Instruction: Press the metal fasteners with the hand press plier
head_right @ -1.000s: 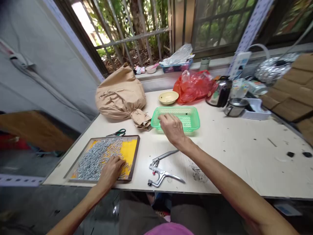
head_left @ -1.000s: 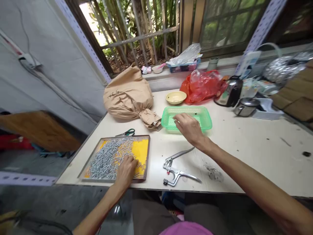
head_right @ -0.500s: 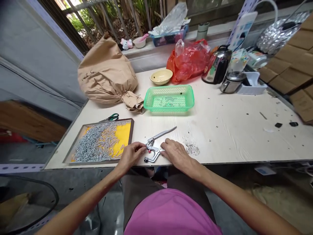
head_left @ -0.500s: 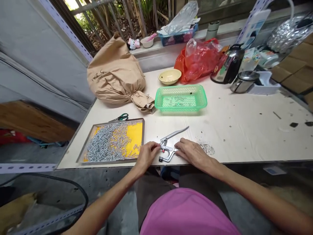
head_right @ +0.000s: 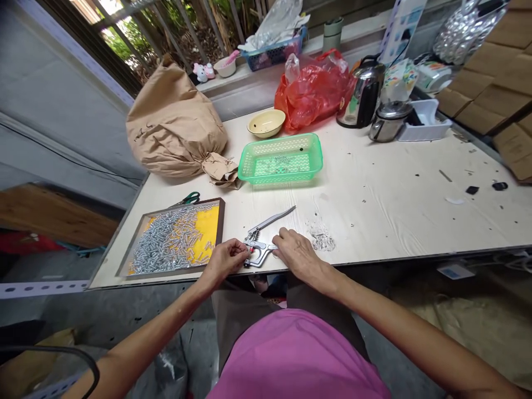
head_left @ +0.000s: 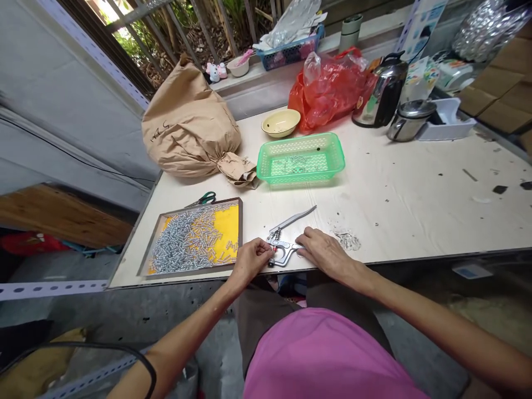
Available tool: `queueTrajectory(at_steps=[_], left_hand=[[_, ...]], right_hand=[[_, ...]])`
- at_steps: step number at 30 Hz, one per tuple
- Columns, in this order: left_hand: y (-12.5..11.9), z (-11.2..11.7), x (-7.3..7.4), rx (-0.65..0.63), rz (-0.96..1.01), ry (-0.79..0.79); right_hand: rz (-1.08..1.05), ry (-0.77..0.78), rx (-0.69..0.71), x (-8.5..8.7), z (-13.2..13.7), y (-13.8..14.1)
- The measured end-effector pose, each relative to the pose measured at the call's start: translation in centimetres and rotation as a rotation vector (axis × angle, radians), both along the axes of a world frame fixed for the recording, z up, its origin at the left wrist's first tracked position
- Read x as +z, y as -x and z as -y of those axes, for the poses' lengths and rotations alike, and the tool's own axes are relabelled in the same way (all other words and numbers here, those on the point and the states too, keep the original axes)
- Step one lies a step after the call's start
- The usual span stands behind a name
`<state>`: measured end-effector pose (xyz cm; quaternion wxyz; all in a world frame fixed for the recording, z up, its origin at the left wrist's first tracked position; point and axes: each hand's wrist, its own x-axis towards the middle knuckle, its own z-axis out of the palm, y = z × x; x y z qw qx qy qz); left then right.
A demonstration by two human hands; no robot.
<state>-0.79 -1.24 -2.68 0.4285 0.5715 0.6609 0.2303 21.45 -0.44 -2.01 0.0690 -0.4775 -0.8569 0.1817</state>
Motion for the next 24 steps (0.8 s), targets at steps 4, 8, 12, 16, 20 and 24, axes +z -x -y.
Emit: queueTrajectory(at_steps=[4,8,12,16,20,24], left_hand=[[0.1,-0.5,0.5,-0.079,-0.103,0.015],[0.4,-1.1,1.0,-0.156,-0.168,0.042],[0.7,-1.5,1.1,-0.216,-0.170,0.065],[0.6,-1.8,1.3,-0.259,-0.150,0.094],[0.5,-1.9,1.2,-0.252,-0.117,0.122],[0.7,-1.9,0.9,-0.227,-0.105,0.118]], right_hand=[[0.032,0.020,-0.011,0.2,0.0,0.1],[0.037,0.031,-0.017,0.4,0.0,0.1],[0.042,0.053,-0.022,0.5,0.0,0.2],[0.065,0.048,-0.017,0.2,0.0,0.5],[0.078,0.034,-0.031,-0.1,0.0,0.7],[0.072,0.070,-0.004,0.3,-0.2,0.4]])
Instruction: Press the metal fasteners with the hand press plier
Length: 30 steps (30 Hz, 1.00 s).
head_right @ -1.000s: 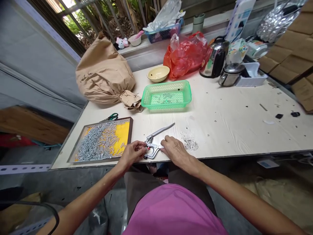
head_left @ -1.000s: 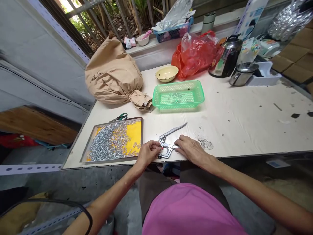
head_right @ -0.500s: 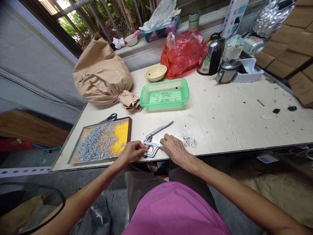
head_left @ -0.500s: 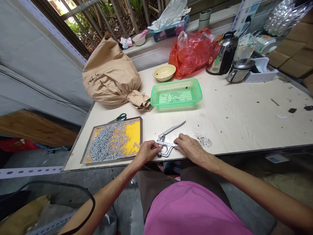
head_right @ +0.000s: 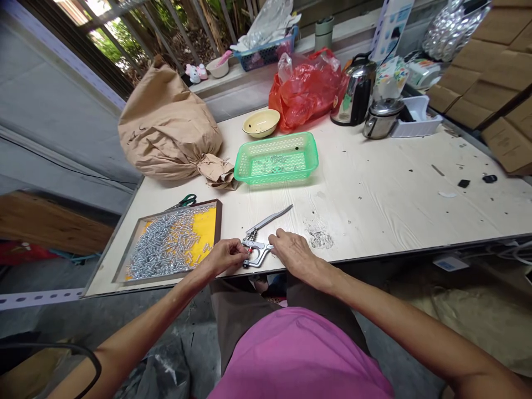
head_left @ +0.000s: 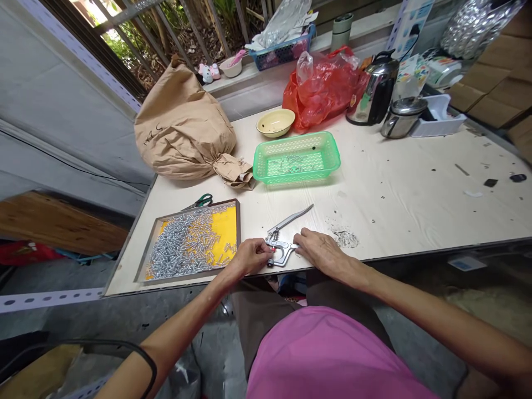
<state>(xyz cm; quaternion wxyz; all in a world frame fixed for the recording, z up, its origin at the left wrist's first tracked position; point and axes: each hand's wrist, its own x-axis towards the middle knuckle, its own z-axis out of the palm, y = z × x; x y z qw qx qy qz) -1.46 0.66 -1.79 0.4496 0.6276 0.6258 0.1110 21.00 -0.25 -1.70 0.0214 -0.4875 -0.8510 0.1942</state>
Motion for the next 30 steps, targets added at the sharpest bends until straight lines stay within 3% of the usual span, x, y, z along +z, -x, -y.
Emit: queueTrajectory(at_steps=[6,12,17,20,23,26,30], left_hand=[[0.1,-0.1,-0.4,-0.004,0.017,0.023],[-0.2,0.1,0.3,0.008,-0.035,0.037],[-1.3,1.7,1.5,-0.024,-0.243,-0.265],[-2.3,2.0,1.4,-0.203,-0.257,-0.490],[-3.5,1.1,1.0,-0.438,-0.261,-0.602],[-4.8,-0.5,0.9,-0.572,-0.319,-0.597],[-5.9,-2.0,1.4,-0.638,-0.419,-0.544]], right_hand=[[-0.060,-0.176,0.058,0.5,-2.4,-0.8],[0.006,-0.173,0.115,0.5,-4.3,-0.6],[-0.019,-0.177,0.104,0.6,-3.4,-0.3],[-0.025,-0.167,0.089,0.4,-2.9,-0.3],[-0.041,-0.173,0.129,0.3,-2.6,-0.7],[-0.010,-0.162,0.141,0.4,-2.5,-1.2],[0.120,-0.131,0.082,1.1,-2.8,-1.4]])
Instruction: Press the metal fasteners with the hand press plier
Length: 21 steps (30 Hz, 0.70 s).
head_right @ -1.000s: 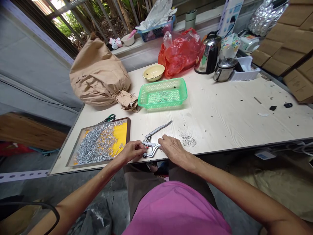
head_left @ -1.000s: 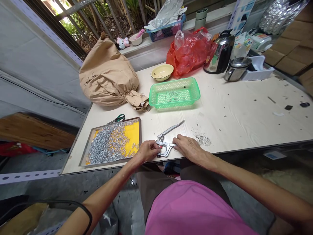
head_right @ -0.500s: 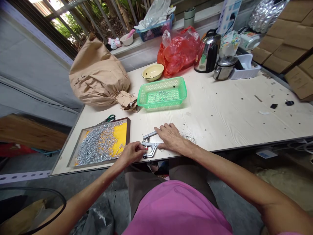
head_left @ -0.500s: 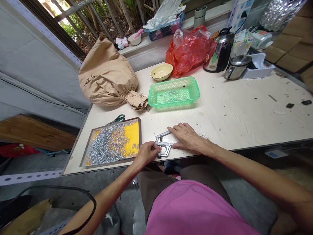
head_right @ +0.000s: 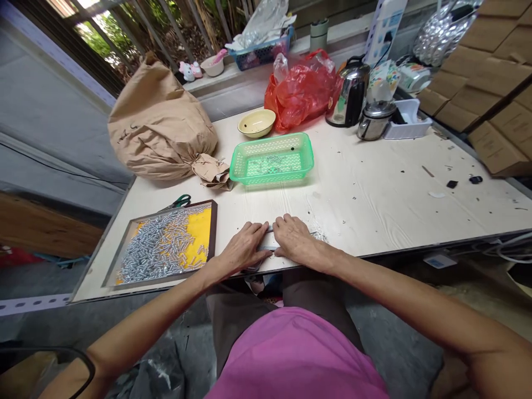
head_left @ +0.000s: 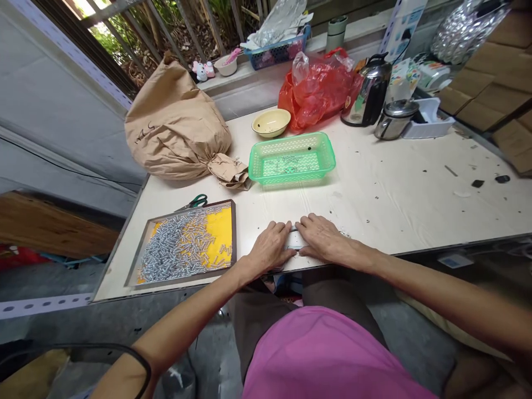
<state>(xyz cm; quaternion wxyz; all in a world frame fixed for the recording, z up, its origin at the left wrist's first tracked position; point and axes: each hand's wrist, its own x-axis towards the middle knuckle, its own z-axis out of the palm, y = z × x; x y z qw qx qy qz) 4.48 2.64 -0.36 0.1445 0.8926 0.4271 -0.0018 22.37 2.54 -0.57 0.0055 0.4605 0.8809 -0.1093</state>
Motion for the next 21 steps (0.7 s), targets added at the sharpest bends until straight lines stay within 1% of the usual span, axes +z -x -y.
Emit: queueTrajectory(at_steps=[3,10,14,17,19,21], left_hand=[[-0.4,-0.4,0.1,-0.007,-0.008,0.022],[-0.8,-0.9,-0.7,0.042,0.010,0.007],[-0.5,-1.0,-0.5,0.051,0.008,-0.008],[-0.1,0.6,-1.1,0.073,0.069,-0.071],[-0.2,2.3,-2.0,0.070,0.151,-0.127],[-0.6,4.2,-3.1,0.047,0.232,-0.167]], right_hand=[[0.023,0.009,0.032,0.2,-0.4,0.1],[0.005,0.043,0.036,-0.6,-0.7,0.3],[-0.006,0.021,0.022,-0.1,-1.1,-0.1],[-0.064,0.049,0.075,0.3,-2.0,-1.3],[-0.128,0.102,0.129,0.1,-2.6,-2.2],[-0.165,0.093,0.114,-0.3,-3.1,-2.7]])
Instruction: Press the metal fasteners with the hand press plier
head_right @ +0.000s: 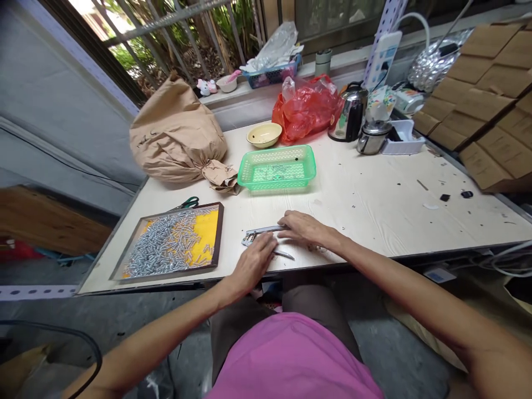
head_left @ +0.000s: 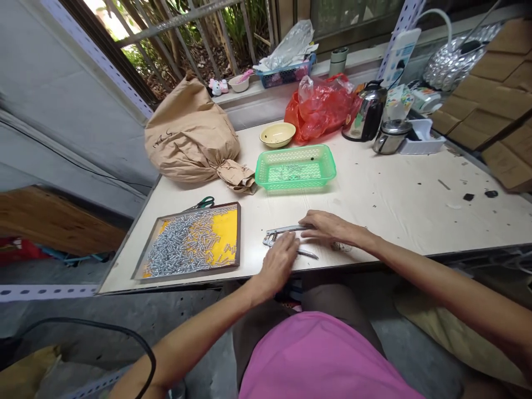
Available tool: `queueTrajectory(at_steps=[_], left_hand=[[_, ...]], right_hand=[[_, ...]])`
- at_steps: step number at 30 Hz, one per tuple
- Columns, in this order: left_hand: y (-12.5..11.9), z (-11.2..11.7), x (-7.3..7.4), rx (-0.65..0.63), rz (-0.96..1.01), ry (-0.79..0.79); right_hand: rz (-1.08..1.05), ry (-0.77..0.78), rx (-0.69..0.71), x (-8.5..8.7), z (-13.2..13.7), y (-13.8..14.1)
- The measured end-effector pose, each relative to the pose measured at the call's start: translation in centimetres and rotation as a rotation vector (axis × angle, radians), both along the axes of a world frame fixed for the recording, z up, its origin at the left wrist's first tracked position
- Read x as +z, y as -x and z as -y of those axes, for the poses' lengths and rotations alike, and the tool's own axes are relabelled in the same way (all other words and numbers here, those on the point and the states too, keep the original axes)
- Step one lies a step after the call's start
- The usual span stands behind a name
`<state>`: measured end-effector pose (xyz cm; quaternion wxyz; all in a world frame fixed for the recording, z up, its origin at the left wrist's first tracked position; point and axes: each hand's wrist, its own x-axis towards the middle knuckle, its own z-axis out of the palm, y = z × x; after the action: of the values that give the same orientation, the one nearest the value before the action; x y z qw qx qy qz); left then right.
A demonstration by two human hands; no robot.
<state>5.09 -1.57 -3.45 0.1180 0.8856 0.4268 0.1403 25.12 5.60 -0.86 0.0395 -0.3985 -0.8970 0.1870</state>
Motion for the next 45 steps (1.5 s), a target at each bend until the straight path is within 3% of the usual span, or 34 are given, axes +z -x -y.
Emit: queueTrajectory(at_steps=[4,9,11,16,18,21,22,24,26,28,32,35,37,40,42,45], left_hand=[[-1.4,2.3,-1.1,-0.044,0.079,0.016],[-1.8,2.4,-0.6,-0.043,0.110,0.071],[-1.7,2.2,-0.8,-0.050,0.126,0.070],[-1.8,3.3,-1.4,-0.041,0.121,0.089],[-1.6,4.5,-0.8,-0.106,0.123,0.060],[0.2,6.0,1.3,-0.181,0.179,-0.051],[1.3,6.1,2.2,-0.125,0.199,-0.097],[4.1,5.7,3.6,0.121,0.205,-0.182],[7.3,4.5,4.6,0.422,0.125,-0.227],[10.3,3.2,5.0,0.598,-0.015,-0.202],[13.9,1.8,4.0,0.637,-0.240,-0.057],[14.8,1.6,2.4,0.614,-0.225,-0.002],[15.3,1.4,1.5,0.612,-0.162,0.004],[16.1,0.9,0.8,0.613,-0.081,0.022],[16.6,0.5,1.2,0.618,-0.030,0.037],[16.2,0.0,2.9,0.671,0.102,0.057]], right_hand=[[0.058,-0.113,-0.134,-1.0,-0.8,0.4],[0.140,-0.216,-0.239,-0.6,-2.0,2.5],[0.136,-0.235,-0.129,0.1,-1.6,4.0],[0.079,-0.242,0.416,1.6,1.2,8.5],[0.099,-0.260,0.501,1.8,2.0,9.6],[0.057,-0.292,0.538,1.2,2.1,10.2],[0.026,-0.282,0.540,0.8,2.0,10.2],[-0.066,-0.211,0.544,0.1,1.6,10.3],[-0.199,-0.099,0.484,-0.3,1.0,10.4],[-0.381,-0.015,0.324,0.3,0.1,10.5],[-0.640,-0.120,-0.087,3.6,-4.2,9.4],[-0.537,-0.378,-0.324,6.7,-7.9,7.8],[-0.400,-0.506,-0.410,8.0,-8.9,7.0],[-0.268,-0.427,-0.332,8.0,-6.4,6.7],[-0.212,-0.224,-0.188,6.7,-2.9,6.8],[-0.108,0.011,-0.075,3.6,2.6,6.5]])
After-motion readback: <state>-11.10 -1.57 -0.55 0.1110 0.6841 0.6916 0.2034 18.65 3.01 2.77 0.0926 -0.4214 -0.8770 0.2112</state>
